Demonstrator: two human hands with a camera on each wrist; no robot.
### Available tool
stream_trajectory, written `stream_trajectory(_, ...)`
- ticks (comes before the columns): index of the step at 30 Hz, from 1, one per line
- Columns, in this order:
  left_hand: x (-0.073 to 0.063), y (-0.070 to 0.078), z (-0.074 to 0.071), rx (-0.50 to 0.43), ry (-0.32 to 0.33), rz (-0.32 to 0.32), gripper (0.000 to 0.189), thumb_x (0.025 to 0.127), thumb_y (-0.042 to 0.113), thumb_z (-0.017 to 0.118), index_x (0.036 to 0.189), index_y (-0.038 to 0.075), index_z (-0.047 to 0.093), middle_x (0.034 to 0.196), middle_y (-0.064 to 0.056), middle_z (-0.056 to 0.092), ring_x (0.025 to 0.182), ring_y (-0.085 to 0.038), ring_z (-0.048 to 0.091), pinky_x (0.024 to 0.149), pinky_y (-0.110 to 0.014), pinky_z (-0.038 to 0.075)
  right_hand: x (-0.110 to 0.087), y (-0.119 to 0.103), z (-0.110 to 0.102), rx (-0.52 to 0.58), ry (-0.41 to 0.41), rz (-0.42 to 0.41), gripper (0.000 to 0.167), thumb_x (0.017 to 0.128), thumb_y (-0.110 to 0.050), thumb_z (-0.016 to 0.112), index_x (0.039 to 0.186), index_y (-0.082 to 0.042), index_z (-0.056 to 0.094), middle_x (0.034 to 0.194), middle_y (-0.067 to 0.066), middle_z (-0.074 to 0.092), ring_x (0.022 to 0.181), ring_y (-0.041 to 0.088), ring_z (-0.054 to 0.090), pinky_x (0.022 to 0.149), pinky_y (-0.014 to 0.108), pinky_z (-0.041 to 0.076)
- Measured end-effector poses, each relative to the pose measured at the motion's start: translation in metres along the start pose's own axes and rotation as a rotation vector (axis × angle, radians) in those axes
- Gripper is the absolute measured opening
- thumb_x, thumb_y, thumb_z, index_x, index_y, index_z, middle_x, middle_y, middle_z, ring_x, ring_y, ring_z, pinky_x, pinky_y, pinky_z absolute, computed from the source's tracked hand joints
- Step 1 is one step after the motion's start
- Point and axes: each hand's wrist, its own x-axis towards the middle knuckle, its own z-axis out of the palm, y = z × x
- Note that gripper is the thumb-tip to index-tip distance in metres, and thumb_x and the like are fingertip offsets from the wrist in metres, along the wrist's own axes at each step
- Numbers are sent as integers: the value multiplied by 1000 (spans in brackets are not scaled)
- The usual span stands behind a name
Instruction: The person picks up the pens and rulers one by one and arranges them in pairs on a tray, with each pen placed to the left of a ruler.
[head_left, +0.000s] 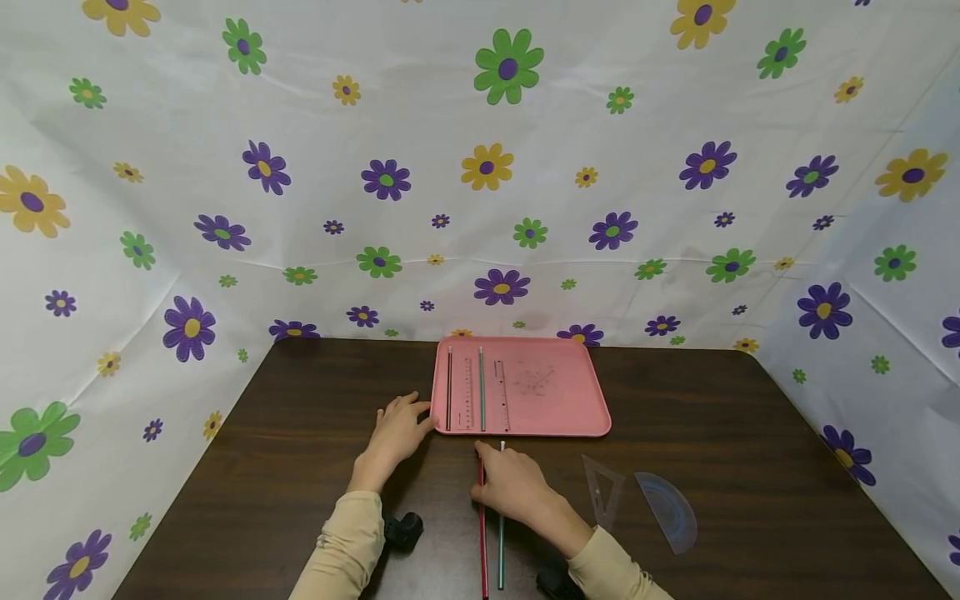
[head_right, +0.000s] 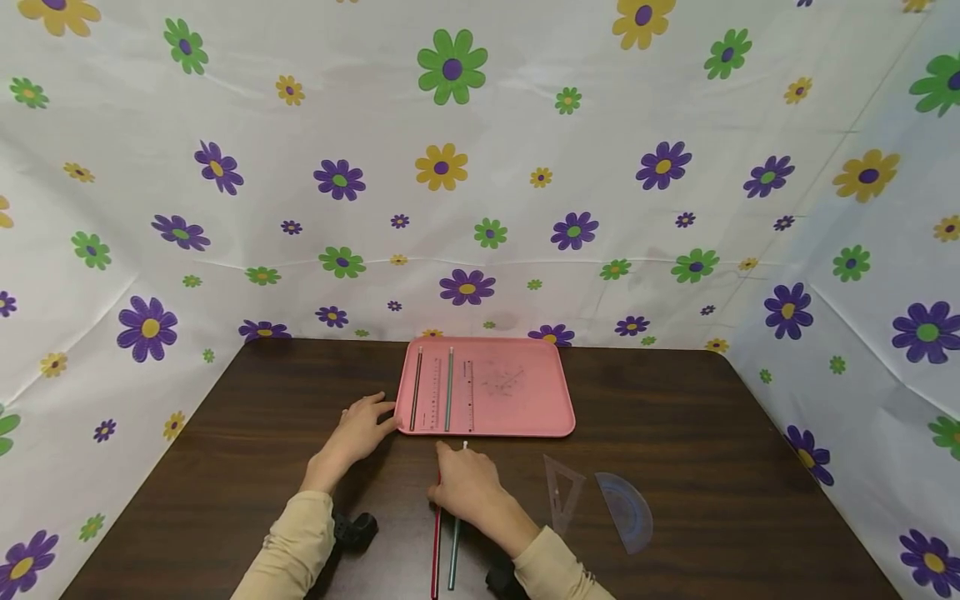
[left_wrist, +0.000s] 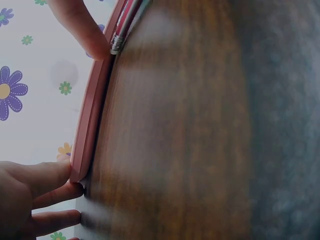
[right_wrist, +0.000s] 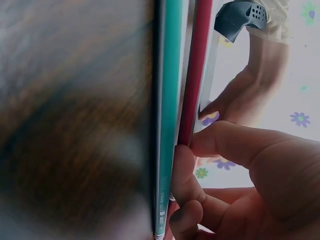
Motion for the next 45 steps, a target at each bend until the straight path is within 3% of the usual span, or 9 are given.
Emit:
stream_trajectory(8,1,-1,0,-1,3,-4,44,99,29,60,136,5,61,153,-23,42,145,-48,30,116,-70,16,-1,-1,-2,93,-21,9,65,77,-16,75,137,2,55,57,-6,48,48,8,40,43,25,35)
stream_trajectory(19,0,-2,0,11,9,11,43,99,28,59,134,4,62,152,-24,43,144,-49,31,114,-72,18,-2,-2,-6,120,0,2,64,79,-16,73,138,0,55,51,-11,35,43,5,32,40,23,28)
stream_trajectory(45,1,-2,1,14,4,15,42,99,27,59,134,5,62,152,-23,43,144,-49,32,114,-72,18,9,13,-10,177,54,-3,63,79,-14,73,138,1,54,59,-10,56,47,4,46,43,23,37)
